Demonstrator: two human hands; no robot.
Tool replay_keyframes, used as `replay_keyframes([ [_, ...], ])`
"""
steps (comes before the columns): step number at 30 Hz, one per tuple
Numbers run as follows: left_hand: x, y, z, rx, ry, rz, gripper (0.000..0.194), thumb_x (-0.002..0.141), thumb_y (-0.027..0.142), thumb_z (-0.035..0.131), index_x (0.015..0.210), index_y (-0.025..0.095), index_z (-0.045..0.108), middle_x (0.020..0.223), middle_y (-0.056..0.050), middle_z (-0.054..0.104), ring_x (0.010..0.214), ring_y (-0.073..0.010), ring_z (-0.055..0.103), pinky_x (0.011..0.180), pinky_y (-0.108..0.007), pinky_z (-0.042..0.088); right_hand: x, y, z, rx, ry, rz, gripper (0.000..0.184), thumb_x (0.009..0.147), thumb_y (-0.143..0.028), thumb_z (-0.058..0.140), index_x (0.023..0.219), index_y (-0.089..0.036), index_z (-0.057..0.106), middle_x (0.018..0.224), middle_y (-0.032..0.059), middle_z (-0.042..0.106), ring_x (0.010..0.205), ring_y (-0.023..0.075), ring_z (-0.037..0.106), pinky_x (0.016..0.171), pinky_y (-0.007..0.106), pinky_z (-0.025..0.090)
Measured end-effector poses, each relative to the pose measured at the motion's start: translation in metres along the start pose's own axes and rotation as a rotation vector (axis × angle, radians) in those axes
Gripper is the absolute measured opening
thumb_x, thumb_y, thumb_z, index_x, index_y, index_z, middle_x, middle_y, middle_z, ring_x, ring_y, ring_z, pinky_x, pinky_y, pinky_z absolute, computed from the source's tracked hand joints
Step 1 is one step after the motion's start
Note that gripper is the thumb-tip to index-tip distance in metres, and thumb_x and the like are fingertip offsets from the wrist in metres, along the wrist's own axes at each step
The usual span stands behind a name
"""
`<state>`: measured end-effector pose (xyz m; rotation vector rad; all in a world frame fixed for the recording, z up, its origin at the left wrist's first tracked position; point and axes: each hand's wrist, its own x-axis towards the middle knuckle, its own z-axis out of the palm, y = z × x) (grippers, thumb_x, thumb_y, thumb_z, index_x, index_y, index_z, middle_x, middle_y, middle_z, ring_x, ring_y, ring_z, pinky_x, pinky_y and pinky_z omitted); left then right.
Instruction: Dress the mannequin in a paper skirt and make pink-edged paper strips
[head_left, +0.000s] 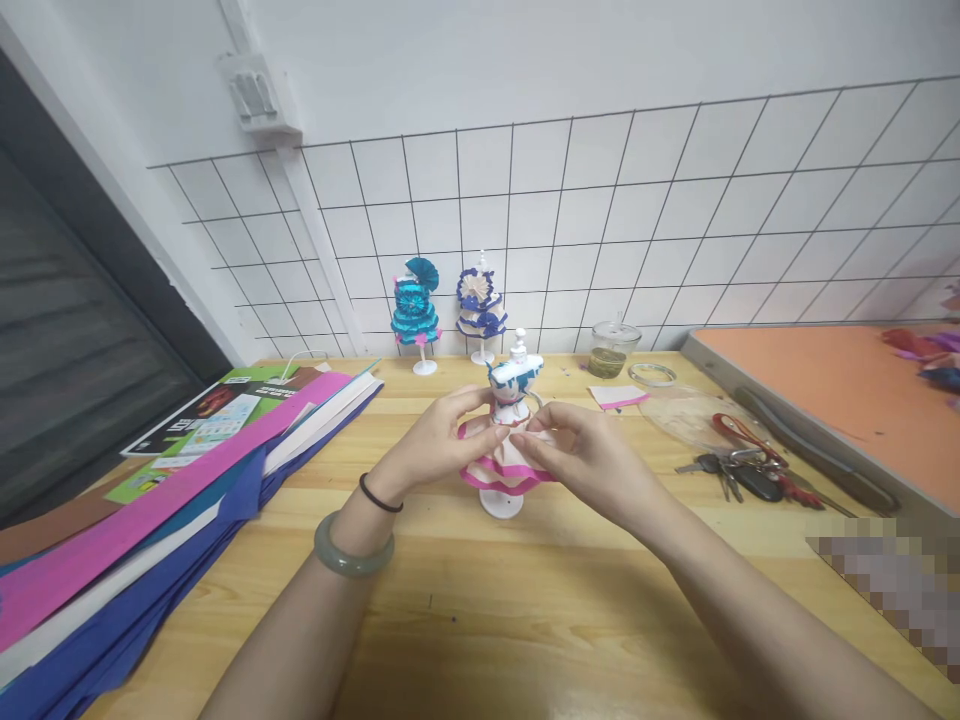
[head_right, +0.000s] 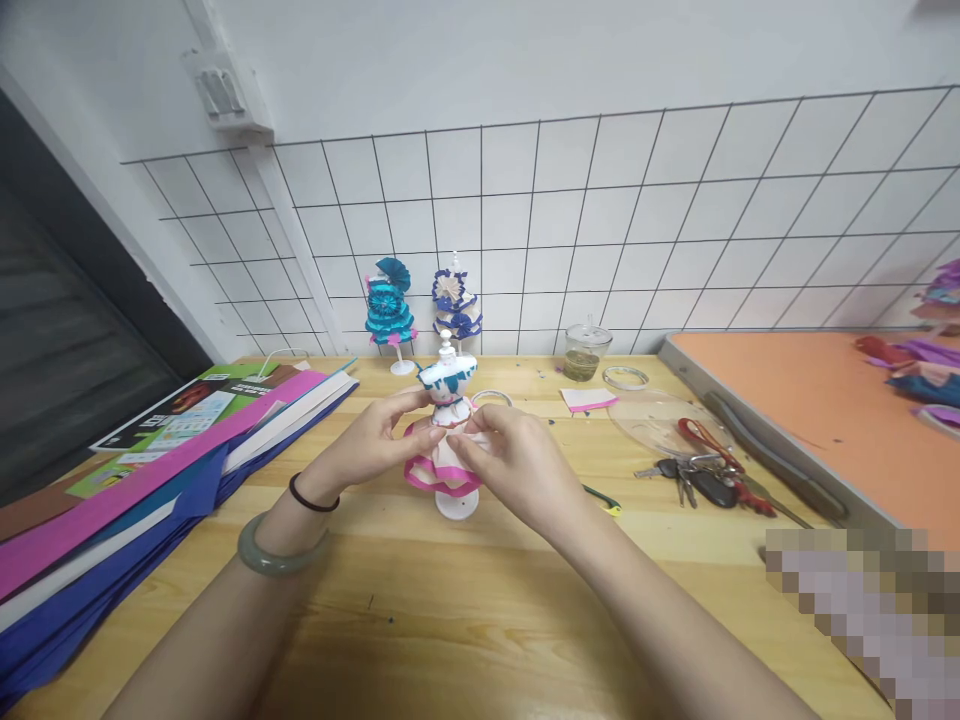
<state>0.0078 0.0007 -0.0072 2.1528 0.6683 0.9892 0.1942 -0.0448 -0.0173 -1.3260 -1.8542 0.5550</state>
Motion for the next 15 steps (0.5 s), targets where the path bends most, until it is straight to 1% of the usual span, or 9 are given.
replay_keyframes([
  [3,0.0001,0.0006,0.0001,0.009,-0.007,-0.007,0.034,0.080,0.024,0.057,0.113,0.016,0.058,0.120,-0.009,0.058,0.116,-0.0214,0.050,0.102,-0.034,0.035,0.0003,0.0006,0.0009,-0.006,-0.010,0.009,0.023,0.083,-0.042,0.050,0.075,-0.021,0.053,0.057,-0.0020,0.057,0.049,0.0125,0.050,0.046,0.024,0.036],
  [8,0.0000,0.0022,0.0010,-0.007,-0.007,-0.006,0.037,0.078,0.027,0.062,0.113,0.016,0.058,0.120,-0.009,0.058,0.115,-0.0221,0.051,0.101,-0.034,0.037,0.0006,-0.0011,0.0009,-0.033,-0.001,0.006,0.023,0.083,-0.042,0.051,0.075,-0.021,0.052,0.060,-0.0009,0.059,0.052,0.0139,0.053,0.048,0.025,0.038],
  [12,-0.0002,0.0007,0.0013,-0.021,0.006,-0.004,0.037,0.077,0.027,0.062,0.113,0.017,0.058,0.120,-0.008,0.059,0.114,-0.0226,0.052,0.100,-0.034,0.037,0.0008,-0.0026,-0.0003,-0.061,0.015,-0.018,0.025,0.082,-0.042,0.051,0.070,-0.020,0.053,0.061,-0.0004,0.059,0.054,0.0133,0.051,0.049,0.024,0.037],
  [15,-0.0004,-0.0012,0.0010,-0.021,0.017,-0.027,0.036,0.078,0.027,0.061,0.112,0.017,0.059,0.120,-0.008,0.059,0.114,-0.0228,0.052,0.099,-0.034,0.038,0.0005,-0.0037,-0.0029,-0.036,-0.006,-0.001,0.023,0.082,-0.041,0.051,0.073,-0.020,0.056,0.061,-0.0013,0.059,0.052,0.0123,0.050,0.048,0.024,0.035],
])
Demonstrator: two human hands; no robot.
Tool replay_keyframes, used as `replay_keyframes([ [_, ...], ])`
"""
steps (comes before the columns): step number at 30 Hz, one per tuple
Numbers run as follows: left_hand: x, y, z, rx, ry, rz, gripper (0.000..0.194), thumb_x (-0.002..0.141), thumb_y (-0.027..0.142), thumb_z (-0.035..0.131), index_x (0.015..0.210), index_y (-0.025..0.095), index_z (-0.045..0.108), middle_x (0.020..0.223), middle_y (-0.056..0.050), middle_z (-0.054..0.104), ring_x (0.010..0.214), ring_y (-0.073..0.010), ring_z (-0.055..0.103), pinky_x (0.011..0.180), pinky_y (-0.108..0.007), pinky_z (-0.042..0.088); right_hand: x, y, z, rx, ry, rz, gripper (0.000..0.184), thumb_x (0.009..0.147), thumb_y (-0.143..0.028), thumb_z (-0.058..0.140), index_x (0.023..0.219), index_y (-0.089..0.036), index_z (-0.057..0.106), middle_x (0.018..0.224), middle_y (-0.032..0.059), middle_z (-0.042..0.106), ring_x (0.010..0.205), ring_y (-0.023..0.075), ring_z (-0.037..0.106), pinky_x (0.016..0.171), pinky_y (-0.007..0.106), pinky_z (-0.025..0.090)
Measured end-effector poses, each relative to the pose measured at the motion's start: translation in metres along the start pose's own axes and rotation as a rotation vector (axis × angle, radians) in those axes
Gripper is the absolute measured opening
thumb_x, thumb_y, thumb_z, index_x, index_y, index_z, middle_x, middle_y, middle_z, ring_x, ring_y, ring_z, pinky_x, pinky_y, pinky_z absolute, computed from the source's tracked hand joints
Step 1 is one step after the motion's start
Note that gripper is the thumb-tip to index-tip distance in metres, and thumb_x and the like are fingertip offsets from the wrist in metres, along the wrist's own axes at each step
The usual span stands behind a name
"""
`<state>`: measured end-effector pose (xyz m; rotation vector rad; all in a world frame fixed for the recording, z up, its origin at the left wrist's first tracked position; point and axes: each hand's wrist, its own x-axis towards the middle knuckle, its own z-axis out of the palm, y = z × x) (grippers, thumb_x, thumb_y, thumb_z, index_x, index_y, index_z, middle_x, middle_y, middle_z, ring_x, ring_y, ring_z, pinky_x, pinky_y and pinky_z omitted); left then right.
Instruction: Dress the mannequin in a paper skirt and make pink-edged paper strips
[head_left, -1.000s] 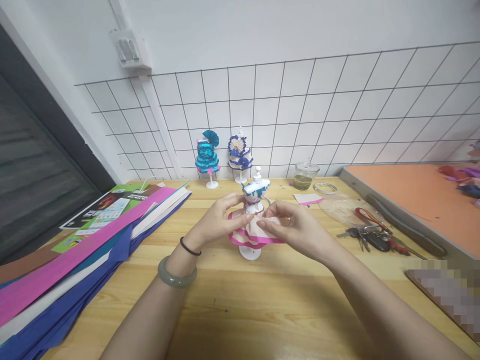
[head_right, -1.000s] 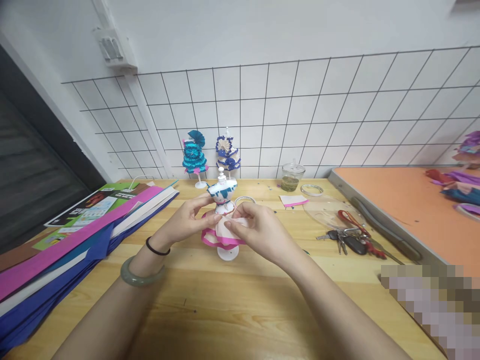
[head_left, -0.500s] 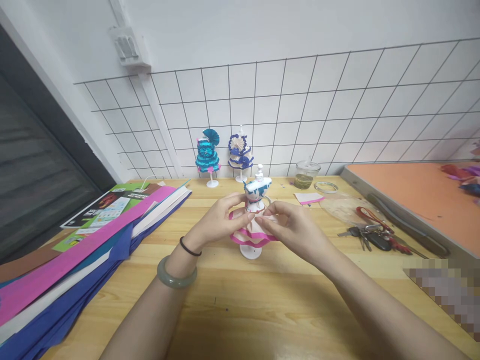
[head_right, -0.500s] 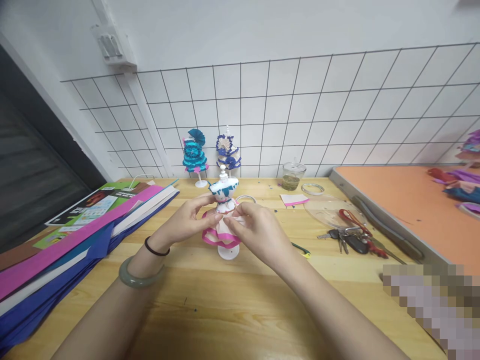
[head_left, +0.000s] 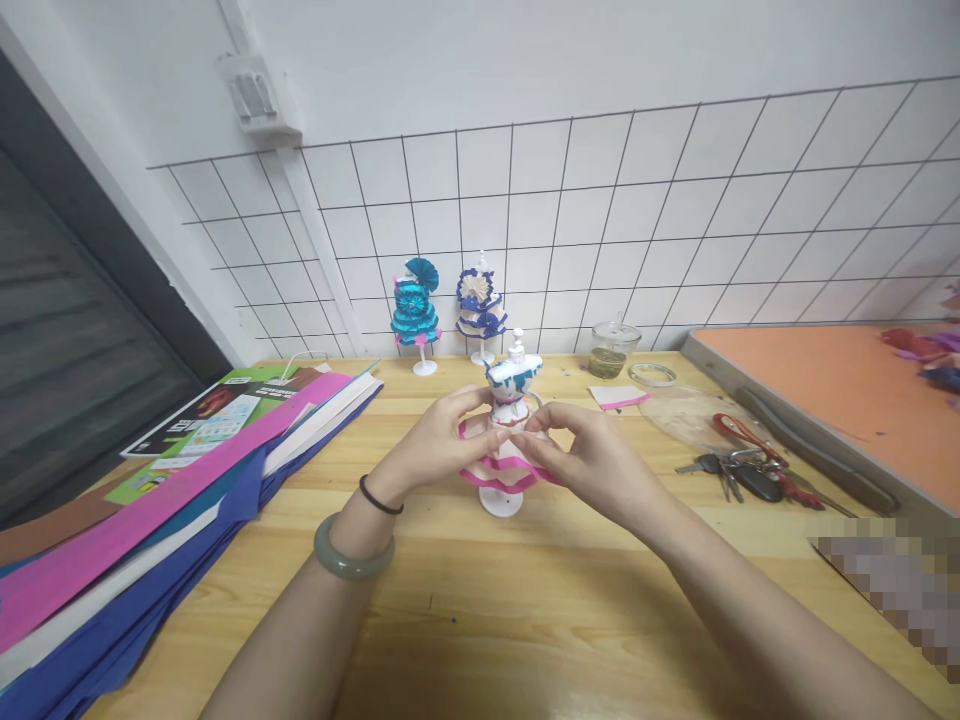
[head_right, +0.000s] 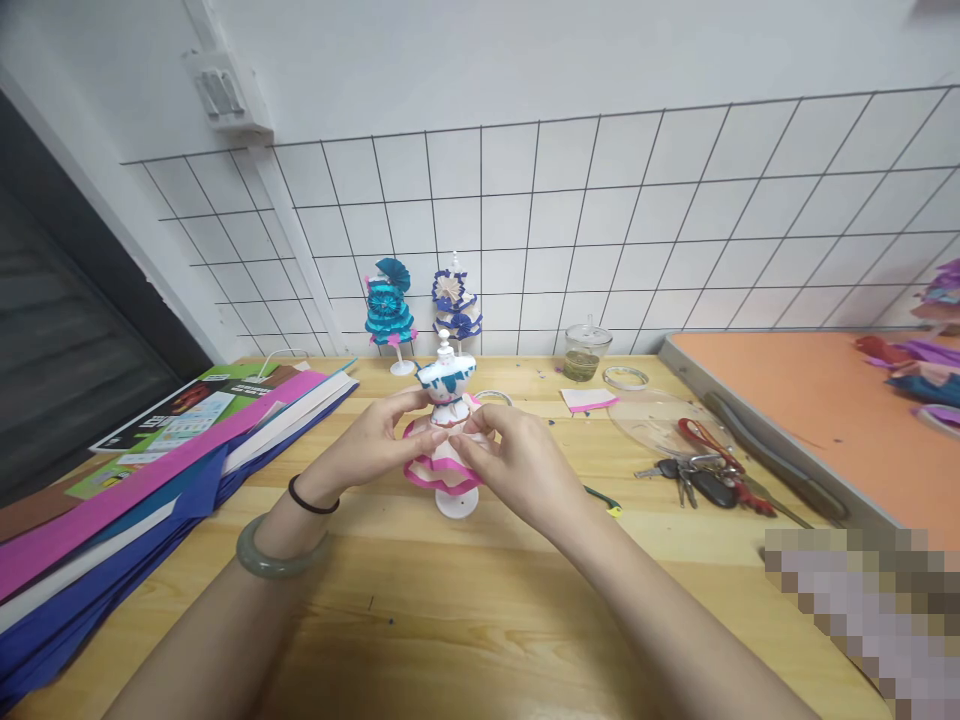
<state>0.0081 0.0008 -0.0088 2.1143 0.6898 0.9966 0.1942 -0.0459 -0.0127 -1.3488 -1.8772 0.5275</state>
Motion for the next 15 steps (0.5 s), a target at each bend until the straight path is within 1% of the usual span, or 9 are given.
replay_keyframes([
  [3,-0.0001,-0.0002,-0.0001,0.015,0.014,-0.035,0.035,0.078,0.027,0.060,0.111,0.017,0.059,0.118,-0.008,0.059,0.113,-0.0220,0.052,0.099,-0.032,0.038,-0.0005,-0.0020,-0.0038,0.046,-0.044,0.013,0.021,0.082,-0.038,0.051,0.075,-0.020,0.059,0.063,-0.0014,0.060,0.055,0.0122,0.051,0.049,0.023,0.036],
  [6,0.0001,0.0017,0.0007,0.023,0.018,-0.057,0.034,0.079,0.028,0.059,0.110,0.016,0.058,0.116,-0.007,0.060,0.112,-0.0212,0.053,0.098,-0.032,0.039,-0.0011,-0.0038,-0.0065,0.071,-0.074,0.008,0.020,0.083,-0.035,0.051,0.074,-0.020,0.061,0.067,-0.0002,0.063,0.060,0.0133,0.053,0.053,0.024,0.039],
  [11,0.0011,0.0065,0.0026,0.011,0.034,-0.045,0.034,0.079,0.030,0.059,0.110,0.016,0.059,0.114,-0.007,0.062,0.109,-0.0205,0.055,0.096,-0.031,0.041,-0.0028,-0.0050,-0.0072,0.184,-0.160,-0.001,0.019,0.084,-0.033,0.050,0.084,-0.021,0.064,0.080,0.0019,0.067,0.072,0.0171,0.061,0.063,0.027,0.045],
  [15,0.0012,0.0091,0.0026,0.037,0.022,-0.049,0.034,0.080,0.029,0.057,0.112,0.017,0.059,0.111,-0.004,0.064,0.104,-0.0191,0.057,0.092,-0.029,0.042,-0.0023,-0.0043,-0.0067,0.168,-0.139,-0.052,0.018,0.085,-0.030,0.049,0.089,-0.022,0.065,0.089,0.0025,0.068,0.080,0.0182,0.062,0.069,0.029,0.047],
])
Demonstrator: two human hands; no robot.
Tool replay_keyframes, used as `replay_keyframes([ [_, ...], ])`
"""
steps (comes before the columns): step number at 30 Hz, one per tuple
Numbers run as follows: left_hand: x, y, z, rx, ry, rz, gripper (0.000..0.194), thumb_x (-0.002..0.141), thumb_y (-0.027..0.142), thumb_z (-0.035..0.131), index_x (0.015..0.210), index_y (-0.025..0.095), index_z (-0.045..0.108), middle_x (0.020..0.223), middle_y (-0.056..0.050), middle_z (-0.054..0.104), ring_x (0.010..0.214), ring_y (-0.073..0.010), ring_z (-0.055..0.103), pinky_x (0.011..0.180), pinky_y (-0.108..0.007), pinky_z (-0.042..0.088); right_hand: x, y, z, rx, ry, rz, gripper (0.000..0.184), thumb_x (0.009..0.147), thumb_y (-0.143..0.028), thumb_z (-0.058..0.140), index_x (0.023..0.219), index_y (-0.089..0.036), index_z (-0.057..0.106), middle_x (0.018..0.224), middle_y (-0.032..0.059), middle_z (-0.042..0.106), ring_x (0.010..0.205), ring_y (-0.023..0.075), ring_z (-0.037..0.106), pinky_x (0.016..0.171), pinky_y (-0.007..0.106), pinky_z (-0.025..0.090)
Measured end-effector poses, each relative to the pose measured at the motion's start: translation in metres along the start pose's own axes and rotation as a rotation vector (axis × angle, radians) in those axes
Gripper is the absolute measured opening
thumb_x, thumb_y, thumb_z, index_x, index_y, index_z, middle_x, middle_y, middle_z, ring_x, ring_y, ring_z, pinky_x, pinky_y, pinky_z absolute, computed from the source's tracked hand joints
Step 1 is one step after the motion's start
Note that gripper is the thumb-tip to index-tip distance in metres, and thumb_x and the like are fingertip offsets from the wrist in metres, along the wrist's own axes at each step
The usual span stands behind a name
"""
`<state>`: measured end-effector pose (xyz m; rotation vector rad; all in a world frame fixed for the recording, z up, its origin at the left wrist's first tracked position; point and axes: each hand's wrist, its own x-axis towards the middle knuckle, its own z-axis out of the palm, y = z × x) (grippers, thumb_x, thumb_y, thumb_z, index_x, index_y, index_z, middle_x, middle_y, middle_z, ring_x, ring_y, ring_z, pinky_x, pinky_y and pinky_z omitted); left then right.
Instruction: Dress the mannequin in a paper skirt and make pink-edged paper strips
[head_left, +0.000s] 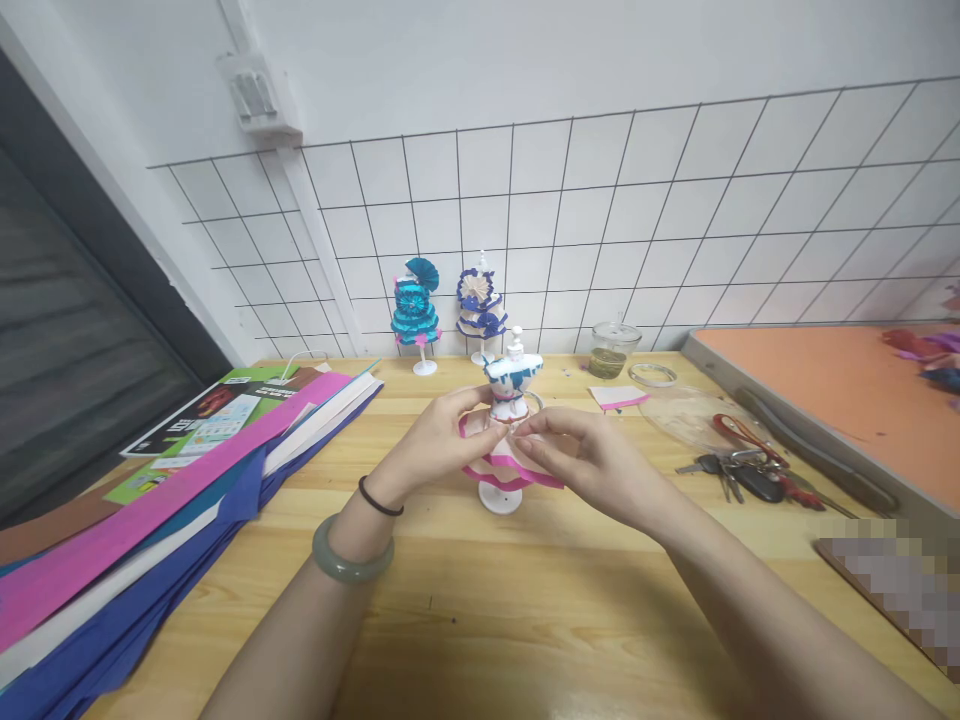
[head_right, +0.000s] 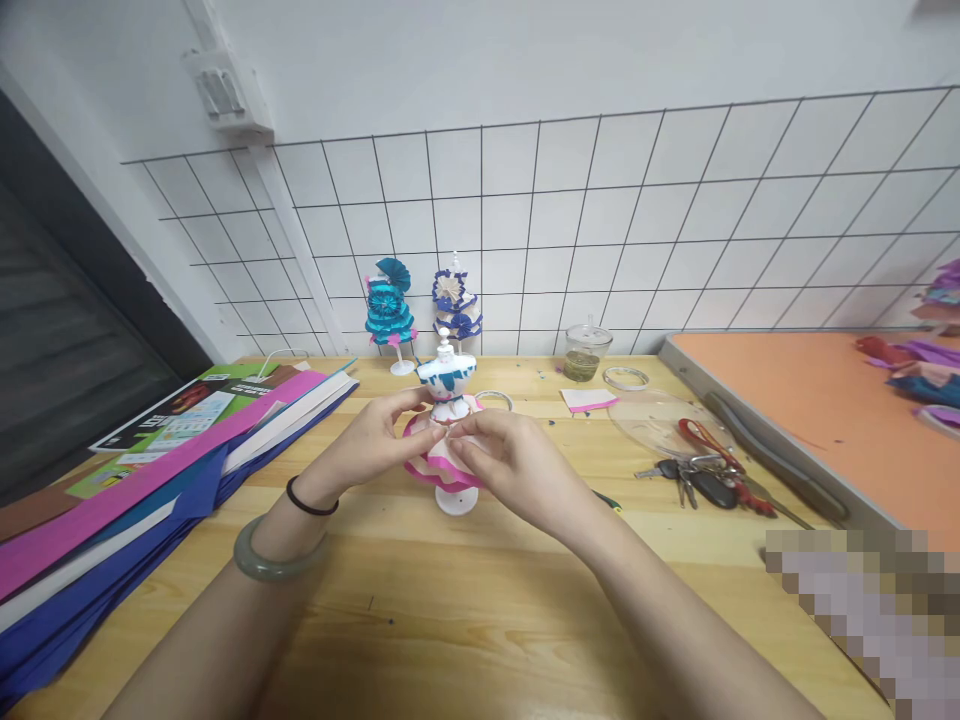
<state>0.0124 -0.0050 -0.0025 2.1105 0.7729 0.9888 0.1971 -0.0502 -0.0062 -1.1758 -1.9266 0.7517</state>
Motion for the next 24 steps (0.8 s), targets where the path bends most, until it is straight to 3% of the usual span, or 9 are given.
replay_keyframes([
  [4,0.000,0.000,0.000,0.030,-0.003,-0.005,0.031,0.080,0.027,0.056,0.110,0.018,0.060,0.109,-0.003,0.065,0.097,-0.0182,0.059,0.088,-0.029,0.045,0.003,0.005,0.002,-0.056,0.077,-0.089,0.015,0.083,-0.024,0.051,0.091,-0.023,0.064,0.092,0.0020,0.067,0.084,0.0175,0.061,0.076,0.031,0.046],
  [13,0.000,0.004,0.000,0.038,-0.001,-0.011,0.029,0.079,0.026,0.056,0.107,0.017,0.061,0.108,-0.004,0.065,0.102,-0.0201,0.057,0.090,-0.031,0.044,0.005,0.010,0.009,-0.191,0.207,-0.099,0.007,0.081,-0.022,0.054,0.081,-0.021,0.060,0.077,-0.0002,0.066,0.070,0.0145,0.058,0.064,0.026,0.043],
  [24,-0.001,0.004,-0.001,-0.006,-0.035,0.011,0.033,0.079,0.027,0.058,0.110,0.016,0.059,0.111,-0.005,0.064,0.106,-0.0200,0.056,0.091,-0.029,0.043,0.005,0.011,0.010,-0.178,0.230,-0.070,0.007,0.081,-0.024,0.054,0.079,-0.020,0.059,0.071,0.0001,0.063,0.065,0.0141,0.056,0.060,0.025,0.041],
])
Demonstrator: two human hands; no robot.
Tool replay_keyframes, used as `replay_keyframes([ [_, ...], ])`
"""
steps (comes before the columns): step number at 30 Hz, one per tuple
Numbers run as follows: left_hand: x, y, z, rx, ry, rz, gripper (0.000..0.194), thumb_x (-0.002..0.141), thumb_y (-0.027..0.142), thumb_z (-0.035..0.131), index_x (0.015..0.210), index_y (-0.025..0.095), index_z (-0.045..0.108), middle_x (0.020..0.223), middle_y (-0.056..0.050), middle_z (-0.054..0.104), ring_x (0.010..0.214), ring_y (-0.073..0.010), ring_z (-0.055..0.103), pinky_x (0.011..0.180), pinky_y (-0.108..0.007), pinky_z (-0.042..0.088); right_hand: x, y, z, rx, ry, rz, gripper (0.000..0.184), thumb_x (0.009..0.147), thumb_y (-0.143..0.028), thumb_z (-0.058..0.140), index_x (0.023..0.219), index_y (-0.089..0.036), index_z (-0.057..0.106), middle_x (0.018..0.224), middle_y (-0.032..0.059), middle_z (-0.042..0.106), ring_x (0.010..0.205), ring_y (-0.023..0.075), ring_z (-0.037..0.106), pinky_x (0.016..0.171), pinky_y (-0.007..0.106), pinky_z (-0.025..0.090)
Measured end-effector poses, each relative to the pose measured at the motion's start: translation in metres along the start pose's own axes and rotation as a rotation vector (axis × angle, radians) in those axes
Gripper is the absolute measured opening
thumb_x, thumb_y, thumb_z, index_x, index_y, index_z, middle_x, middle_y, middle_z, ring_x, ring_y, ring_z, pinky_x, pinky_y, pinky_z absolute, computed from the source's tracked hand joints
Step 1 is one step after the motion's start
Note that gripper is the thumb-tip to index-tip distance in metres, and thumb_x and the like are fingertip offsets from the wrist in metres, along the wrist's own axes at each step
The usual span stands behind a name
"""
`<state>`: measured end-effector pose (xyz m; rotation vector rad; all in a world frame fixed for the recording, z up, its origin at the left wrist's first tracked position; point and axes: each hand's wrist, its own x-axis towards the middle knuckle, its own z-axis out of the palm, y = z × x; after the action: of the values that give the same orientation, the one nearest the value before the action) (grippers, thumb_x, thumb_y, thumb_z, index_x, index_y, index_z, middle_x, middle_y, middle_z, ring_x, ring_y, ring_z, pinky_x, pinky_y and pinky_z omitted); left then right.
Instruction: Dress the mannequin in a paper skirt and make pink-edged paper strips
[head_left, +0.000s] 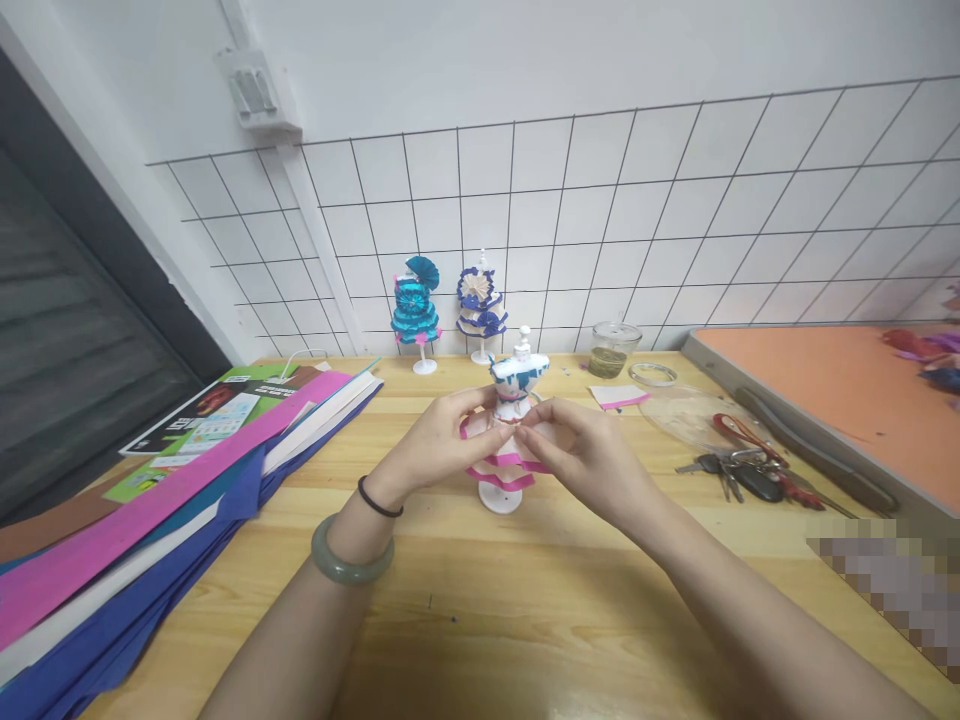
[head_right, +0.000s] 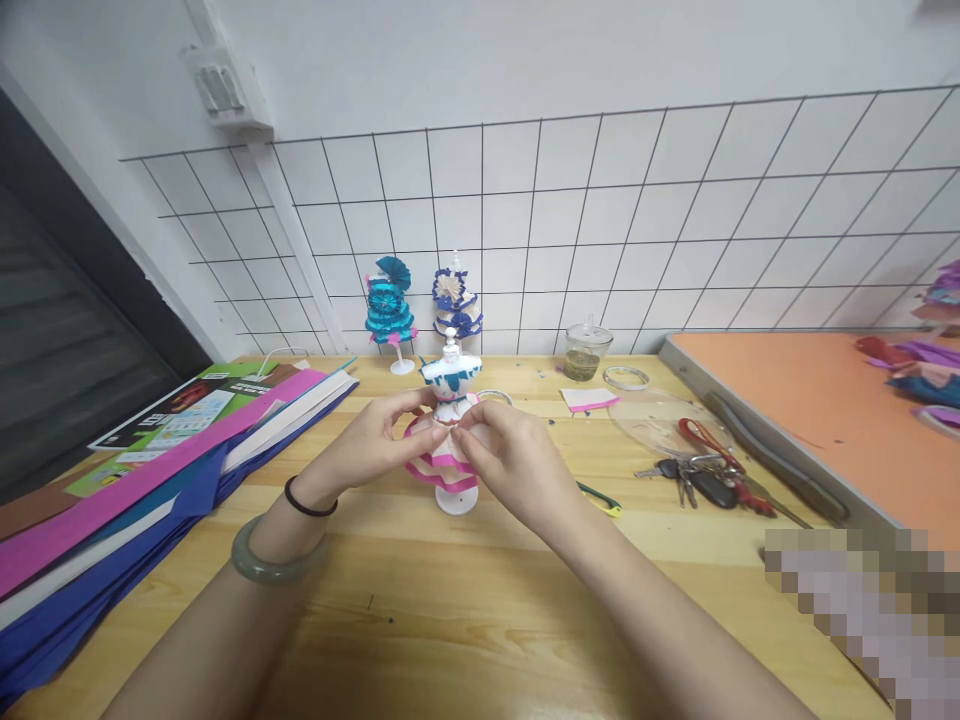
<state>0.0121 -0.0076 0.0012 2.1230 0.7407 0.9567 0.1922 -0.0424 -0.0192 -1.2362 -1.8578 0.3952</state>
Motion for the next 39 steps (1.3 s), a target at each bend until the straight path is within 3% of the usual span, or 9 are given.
replay_keyframes([
  [13,0.001,-0.004,0.005,-0.019,0.077,-0.057,0.030,0.080,0.029,0.056,0.107,0.016,0.061,0.106,-0.005,0.065,0.099,-0.0192,0.058,0.087,-0.030,0.045,0.001,0.002,0.001,0.010,-0.024,-0.007,0.006,0.081,-0.024,0.053,0.082,-0.020,0.058,0.074,0.0008,0.064,0.067,0.0153,0.057,0.060,0.027,0.043],
  [20,0.003,-0.005,0.006,-0.007,0.101,-0.112,0.045,0.077,0.026,0.058,0.121,0.019,0.051,0.105,-0.005,0.063,0.095,-0.0176,0.059,0.081,-0.029,0.047,0.002,0.003,-0.003,0.034,-0.021,-0.050,0.012,0.081,-0.022,0.053,0.091,-0.021,0.057,0.088,0.0039,0.066,0.079,0.0187,0.060,0.069,0.031,0.046],
  [26,0.002,-0.005,0.002,-0.013,0.103,-0.122,0.051,0.076,0.026,0.060,0.125,0.019,0.047,0.096,-0.004,0.064,0.089,-0.0165,0.058,0.076,-0.028,0.046,0.003,0.002,-0.011,0.073,-0.026,-0.014,0.017,0.084,-0.032,0.053,0.095,-0.021,0.059,0.094,0.0043,0.066,0.087,0.0194,0.061,0.072,0.031,0.047],
  [30,0.003,-0.006,0.002,-0.042,0.091,-0.110,0.047,0.077,0.025,0.058,0.123,0.018,0.048,0.099,-0.005,0.063,0.094,-0.0172,0.057,0.077,-0.027,0.046,0.005,0.004,-0.012,0.043,0.059,0.021,0.021,0.083,-0.038,0.054,0.090,-0.020,0.060,0.088,0.0051,0.065,0.081,0.0191,0.060,0.069,0.031,0.047],
  [35,0.004,-0.005,0.006,-0.014,0.101,-0.064,0.045,0.077,0.022,0.056,0.122,0.018,0.049,0.103,-0.006,0.062,0.097,-0.0169,0.057,0.081,-0.027,0.046,0.006,0.010,-0.004,0.024,0.119,-0.038,0.029,0.079,-0.039,0.059,0.102,-0.022,0.055,0.106,0.0076,0.060,0.100,0.0231,0.055,0.083,0.038,0.045],
  [39,0.003,-0.001,0.008,0.020,0.103,-0.068,0.044,0.078,0.022,0.056,0.122,0.018,0.049,0.099,-0.005,0.064,0.094,-0.0171,0.058,0.082,-0.028,0.046,0.006,0.016,0.003,0.037,0.108,-0.054,0.034,0.077,-0.037,0.062,0.106,-0.023,0.053,0.109,0.0074,0.060,0.103,0.0236,0.055,0.088,0.042,0.042],
])
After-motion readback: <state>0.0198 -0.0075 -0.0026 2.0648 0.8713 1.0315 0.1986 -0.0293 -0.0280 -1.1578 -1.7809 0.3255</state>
